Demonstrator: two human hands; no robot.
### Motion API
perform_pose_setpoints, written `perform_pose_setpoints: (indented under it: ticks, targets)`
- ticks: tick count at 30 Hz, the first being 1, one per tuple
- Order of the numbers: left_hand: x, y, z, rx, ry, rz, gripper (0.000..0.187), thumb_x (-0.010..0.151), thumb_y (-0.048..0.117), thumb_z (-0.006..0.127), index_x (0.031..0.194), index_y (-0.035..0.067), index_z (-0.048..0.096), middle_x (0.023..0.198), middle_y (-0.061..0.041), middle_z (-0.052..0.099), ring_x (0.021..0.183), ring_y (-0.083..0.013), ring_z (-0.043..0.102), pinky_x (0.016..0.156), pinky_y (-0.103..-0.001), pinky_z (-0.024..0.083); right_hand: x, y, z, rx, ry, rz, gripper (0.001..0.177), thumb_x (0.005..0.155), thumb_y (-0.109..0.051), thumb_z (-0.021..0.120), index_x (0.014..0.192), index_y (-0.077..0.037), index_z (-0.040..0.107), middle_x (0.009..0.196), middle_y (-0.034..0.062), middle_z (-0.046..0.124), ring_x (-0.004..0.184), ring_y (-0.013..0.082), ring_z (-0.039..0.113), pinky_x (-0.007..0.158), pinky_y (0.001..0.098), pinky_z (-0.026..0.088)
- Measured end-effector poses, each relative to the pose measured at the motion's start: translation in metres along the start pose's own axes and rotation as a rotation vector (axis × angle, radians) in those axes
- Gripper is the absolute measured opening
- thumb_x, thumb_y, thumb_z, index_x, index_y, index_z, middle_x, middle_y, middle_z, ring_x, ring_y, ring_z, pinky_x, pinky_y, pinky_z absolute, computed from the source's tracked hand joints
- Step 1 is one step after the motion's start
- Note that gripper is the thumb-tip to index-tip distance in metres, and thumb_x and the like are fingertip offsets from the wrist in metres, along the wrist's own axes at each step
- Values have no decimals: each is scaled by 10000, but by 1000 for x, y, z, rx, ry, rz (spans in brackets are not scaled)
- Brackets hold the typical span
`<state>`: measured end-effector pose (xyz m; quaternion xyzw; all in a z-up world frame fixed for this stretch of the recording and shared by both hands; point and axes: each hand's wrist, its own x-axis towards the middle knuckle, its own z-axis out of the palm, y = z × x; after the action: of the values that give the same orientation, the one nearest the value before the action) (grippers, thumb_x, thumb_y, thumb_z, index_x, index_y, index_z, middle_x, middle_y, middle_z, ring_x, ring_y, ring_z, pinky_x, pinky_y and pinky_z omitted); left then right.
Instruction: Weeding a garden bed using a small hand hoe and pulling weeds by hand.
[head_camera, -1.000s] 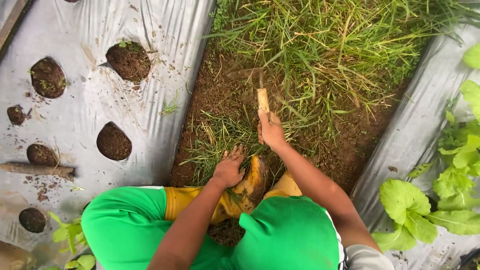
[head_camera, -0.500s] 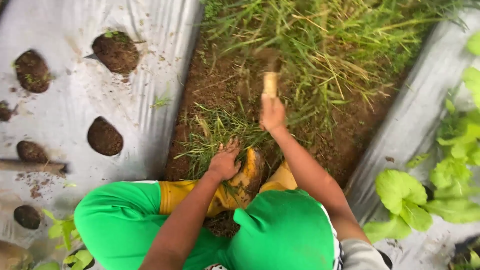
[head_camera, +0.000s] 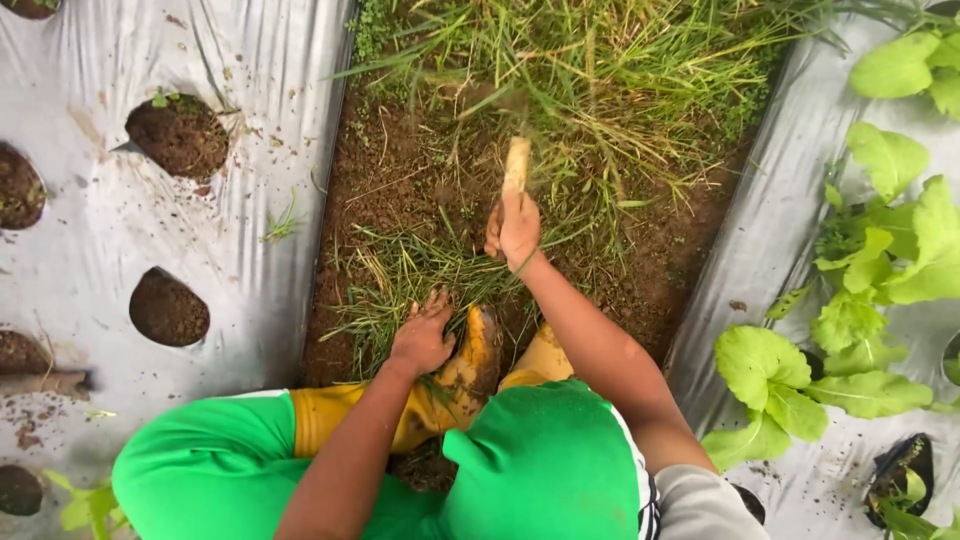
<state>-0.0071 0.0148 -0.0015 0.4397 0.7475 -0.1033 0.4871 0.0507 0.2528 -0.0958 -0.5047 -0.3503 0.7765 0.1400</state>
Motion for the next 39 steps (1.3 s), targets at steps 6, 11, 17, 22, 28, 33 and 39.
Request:
perform_pose_setpoints:
  ticks: [6,11,17,22,28,33,39]
  targets:
    - [12,-11,3,-57,9,-49,541,1018,364,536,1512,149,490,1751,-4,213,1612,-275,182,1349,-485,93,-57,-38,27,-128,-207,128,721,1068,-615,441,608,-65,516,423,75,401,313,214,385,290,366,320]
    - [3,-6,1,-35,59,23,503,1041,278,529,1519,133,464,1744,-63,209,1593,-295,235,1349,-508,127,-80,-35,-1,-251,-315,190,714,1084,-585,442,613,-59,547,426,85,456,287,190,440,232,338,383]
    - [12,-7,3,5,-67,-35,607,1012,436,494,1549,159,445,1742,-60,224,1587,-292,269,1331,-520,165,-123,-14,-10,-325,-343,264,478,1071,-457,595,872,-29,520,502,110,446,324,222,430,244,358,367]
    - [-16,43,-86,-70,-58,81,502,997,482,475,1373,201,653,1389,-76,633,1260,-337,618,1078,-542,478,-128,-11,-40,-333,-73,54,501,1122,-275,319,724,-90,560,476,75,541,343,214,528,312,354,447]
    - [67,96,-193,-153,531,489,151,970,173,648,905,175,784,937,-55,744,876,-244,708,889,-408,555,-139,-15,-54,48,212,60,413,1117,-366,401,879,-35,471,524,80,434,365,214,427,331,356,366]
    - [141,95,-226,282,700,164,349,918,69,711,1259,137,738,1415,-143,588,1377,-357,531,1168,-541,451,-139,-23,-54,97,212,130,434,1117,-419,391,948,-24,453,533,74,408,381,213,413,350,334,365]
    - [211,47,-209,376,472,-218,225,1096,130,556,1293,78,652,791,-54,751,700,-234,729,864,-461,618,-113,-68,-41,-30,96,112,552,1133,-431,344,712,-97,467,517,47,460,347,171,392,309,338,360]
